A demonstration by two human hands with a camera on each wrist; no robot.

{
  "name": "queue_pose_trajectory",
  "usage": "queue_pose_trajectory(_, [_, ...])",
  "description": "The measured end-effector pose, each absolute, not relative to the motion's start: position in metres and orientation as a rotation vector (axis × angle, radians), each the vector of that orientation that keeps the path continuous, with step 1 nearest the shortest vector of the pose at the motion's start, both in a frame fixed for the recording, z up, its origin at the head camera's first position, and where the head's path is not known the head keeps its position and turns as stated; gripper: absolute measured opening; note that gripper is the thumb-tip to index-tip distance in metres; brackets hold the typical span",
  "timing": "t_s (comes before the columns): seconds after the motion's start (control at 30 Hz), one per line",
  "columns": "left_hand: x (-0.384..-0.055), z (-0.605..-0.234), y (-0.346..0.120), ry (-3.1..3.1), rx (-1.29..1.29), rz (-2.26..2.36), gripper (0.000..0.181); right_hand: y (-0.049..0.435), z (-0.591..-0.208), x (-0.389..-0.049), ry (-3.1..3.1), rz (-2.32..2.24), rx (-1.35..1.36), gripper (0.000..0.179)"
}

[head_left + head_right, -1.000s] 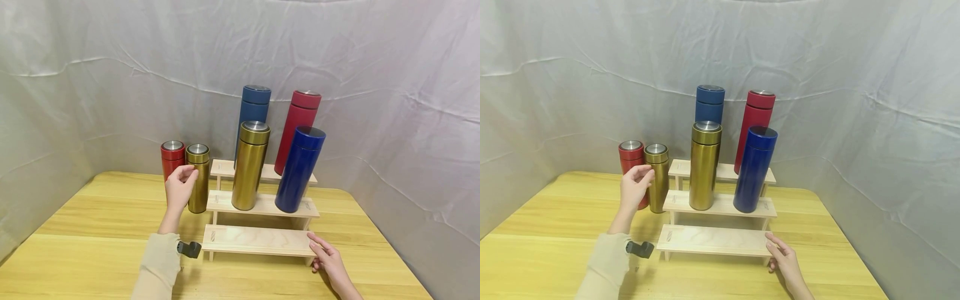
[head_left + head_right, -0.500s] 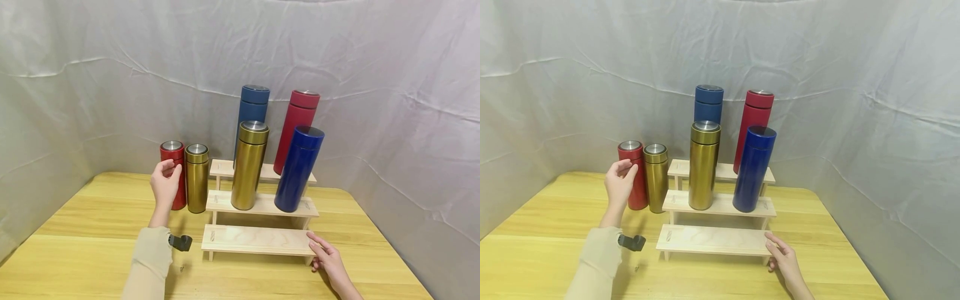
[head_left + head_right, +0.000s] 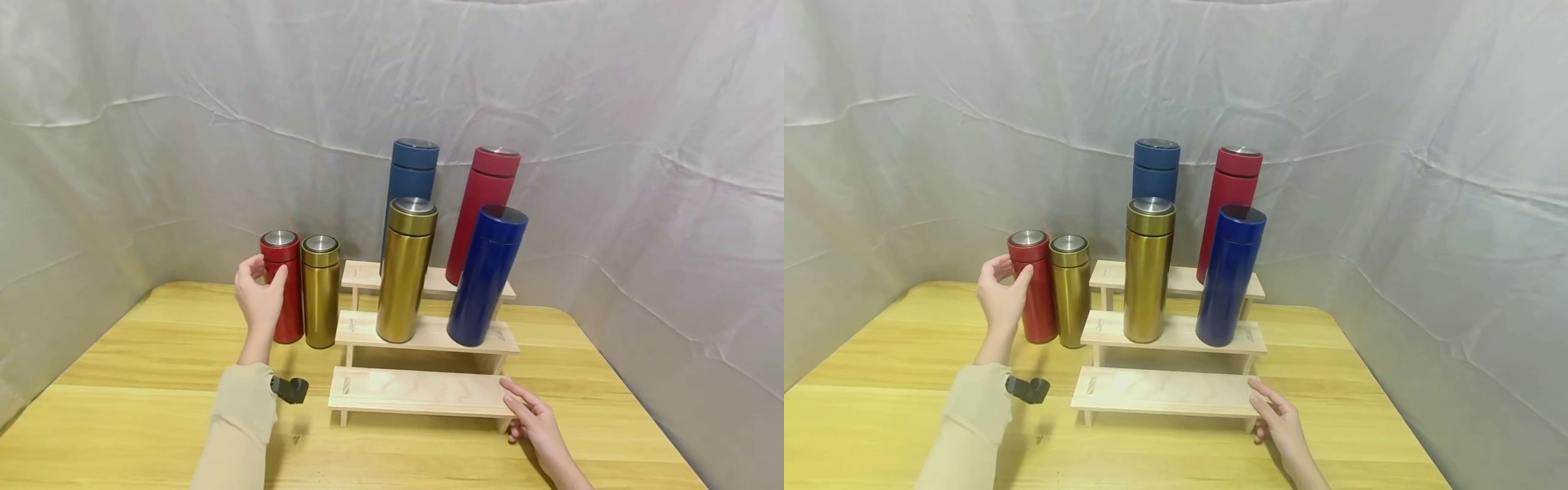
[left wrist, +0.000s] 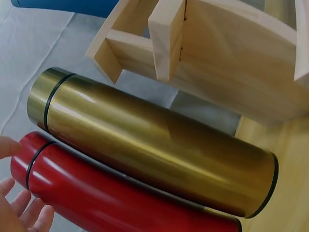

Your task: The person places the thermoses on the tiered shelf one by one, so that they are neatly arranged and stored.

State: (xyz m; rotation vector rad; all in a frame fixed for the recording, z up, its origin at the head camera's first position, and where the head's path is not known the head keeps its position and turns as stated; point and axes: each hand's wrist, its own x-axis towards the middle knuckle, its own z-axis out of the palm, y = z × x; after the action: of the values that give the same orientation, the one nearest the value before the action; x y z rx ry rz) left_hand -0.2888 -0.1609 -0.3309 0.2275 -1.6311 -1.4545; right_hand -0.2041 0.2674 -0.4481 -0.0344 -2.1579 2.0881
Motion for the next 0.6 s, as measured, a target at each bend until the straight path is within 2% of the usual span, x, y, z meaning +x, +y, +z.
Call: queue_pose_trajectory(0.6, [-0.298, -0.338, -0.181, -1.726, 0.192, -1.632, 0.067, 0.267, -0.448, -0.203, -2.167, 2.086, -0.007, 0.026])
